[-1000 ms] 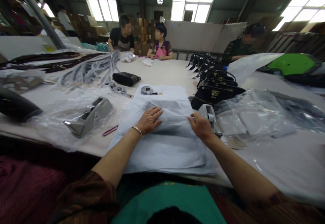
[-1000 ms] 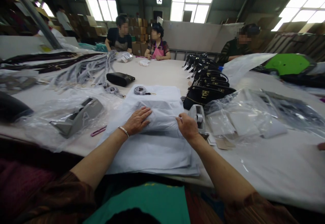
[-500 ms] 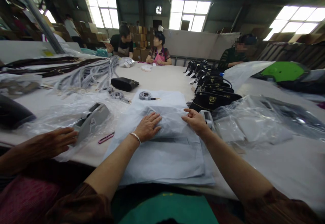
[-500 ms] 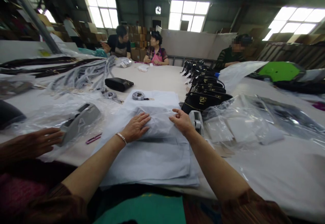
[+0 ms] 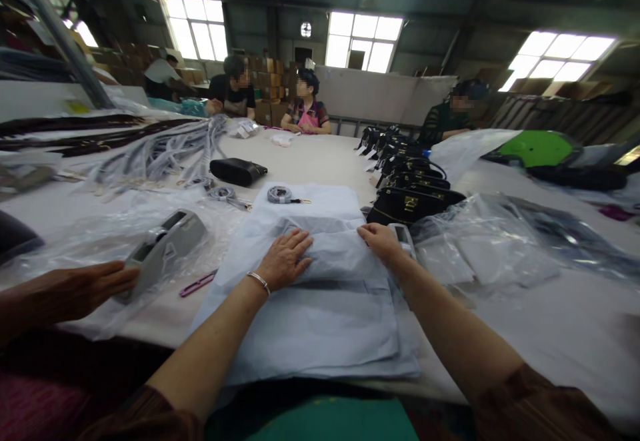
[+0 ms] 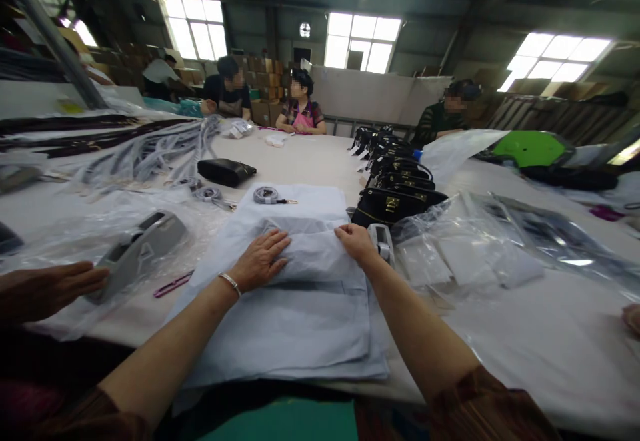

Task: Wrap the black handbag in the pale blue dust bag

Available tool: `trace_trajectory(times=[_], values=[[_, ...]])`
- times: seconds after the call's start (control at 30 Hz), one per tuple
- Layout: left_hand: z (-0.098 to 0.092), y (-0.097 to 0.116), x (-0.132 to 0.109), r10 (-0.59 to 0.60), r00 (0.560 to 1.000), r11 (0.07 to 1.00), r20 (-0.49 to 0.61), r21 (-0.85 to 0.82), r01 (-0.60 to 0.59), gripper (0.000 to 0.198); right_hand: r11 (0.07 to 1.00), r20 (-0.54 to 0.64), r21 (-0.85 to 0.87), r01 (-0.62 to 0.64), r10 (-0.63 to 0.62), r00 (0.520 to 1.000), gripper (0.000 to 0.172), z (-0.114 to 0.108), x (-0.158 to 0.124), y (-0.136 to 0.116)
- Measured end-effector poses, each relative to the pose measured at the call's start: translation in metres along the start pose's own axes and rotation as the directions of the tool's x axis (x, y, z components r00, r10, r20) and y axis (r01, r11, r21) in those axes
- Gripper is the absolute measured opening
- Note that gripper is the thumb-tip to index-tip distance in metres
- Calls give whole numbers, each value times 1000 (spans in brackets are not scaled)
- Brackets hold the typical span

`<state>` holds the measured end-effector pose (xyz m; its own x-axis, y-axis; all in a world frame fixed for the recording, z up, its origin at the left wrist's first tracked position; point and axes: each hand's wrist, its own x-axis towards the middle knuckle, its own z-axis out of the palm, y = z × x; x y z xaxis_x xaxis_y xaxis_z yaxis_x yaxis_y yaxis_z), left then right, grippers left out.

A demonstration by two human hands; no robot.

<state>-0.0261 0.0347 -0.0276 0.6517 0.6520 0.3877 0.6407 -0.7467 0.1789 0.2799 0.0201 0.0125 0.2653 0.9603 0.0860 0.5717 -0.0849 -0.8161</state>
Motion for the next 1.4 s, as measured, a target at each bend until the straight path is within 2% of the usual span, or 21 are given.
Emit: trace_trajectory(times=[0.03, 0.1, 0.3, 0.43, 0.53, 0.6, 0.67, 0.77, 0.9, 1.0, 1.03, 1.1, 1.2, 1.33, 1.4], values=[[0, 0, 0, 1, 1000, 1000, -2, -1, -1, 54, 1000, 31, 18, -25, 25, 999, 35, 1, 0, -1], [1, -1, -1, 2, 1000, 1000, -4, 0, -2, 55, 999, 15, 19, -27, 27, 1000, 31, 0, 2, -2], [2, -1, -1, -5, 1000, 1000, -10, 14, 5, 54, 998, -225, -48, 40, -50, 973, 31, -16, 22, 1], [2, -2, -2, -15, 1000, 1000, -5, 26, 15, 54, 977, -268, -198, 75, -127, 955, 27, -27, 25, 2], [2, -2, -2, -15, 1000, 999, -1, 28, 15, 54, 890, -228, -444, 103, -223, 948, 24, -32, 16, -1], [2, -2, -2, -15, 1000, 1000, -3, 27, 15, 54, 781, -150, -614, 111, -254, 955, 23, -33, 8, -5], [2, -1, -1, -11, 1000, 1000, -4, 23, 11, 54, 670, -73, -735, 103, -229, 971, 24, -33, 0, -9], [2, -1, 0, -4, 1000, 1000, 2, 15, 4, 54, 567, -5, -819, 93, -170, 986, 26, -31, -8, -12], [2, -1, 2, 9, 1000, 1000, 18, 26, -10, 55, 513, 84, -851, 112, -79, 993, 26, -29, -11, -10], [2, 0, 3, 5, 1000, 999, 28, 43, -6, 55, 512, 262, -839, 183, 86, 961, 21, -31, -7, -7], [2, 0, 3, 3, 1000, 999, 29, 48, -4, 55, 523, 298, -828, 204, 103, 949, 21, -31, -3, -8], [1, 1, 3, 2, 999, 998, 33, 55, -4, 55, 559, 268, -806, 196, 49, 962, 26, -31, 10, -11], [0, 2, 2, 1, 1000, 998, 29, 59, -2, 54, 640, 135, -758, 129, -40, 990, 38, -24, 39, -18], [0, 2, 1, -9, 1000, 998, 15, 57, 8, 53, 670, 139, -742, 43, 91, 986, 53, 1, 75, -21], [0, 2, 1, -9, 1000, 998, 9, 56, 9, 53, 662, 156, -749, 39, 119, 981, 46, 10, 85, -19]])
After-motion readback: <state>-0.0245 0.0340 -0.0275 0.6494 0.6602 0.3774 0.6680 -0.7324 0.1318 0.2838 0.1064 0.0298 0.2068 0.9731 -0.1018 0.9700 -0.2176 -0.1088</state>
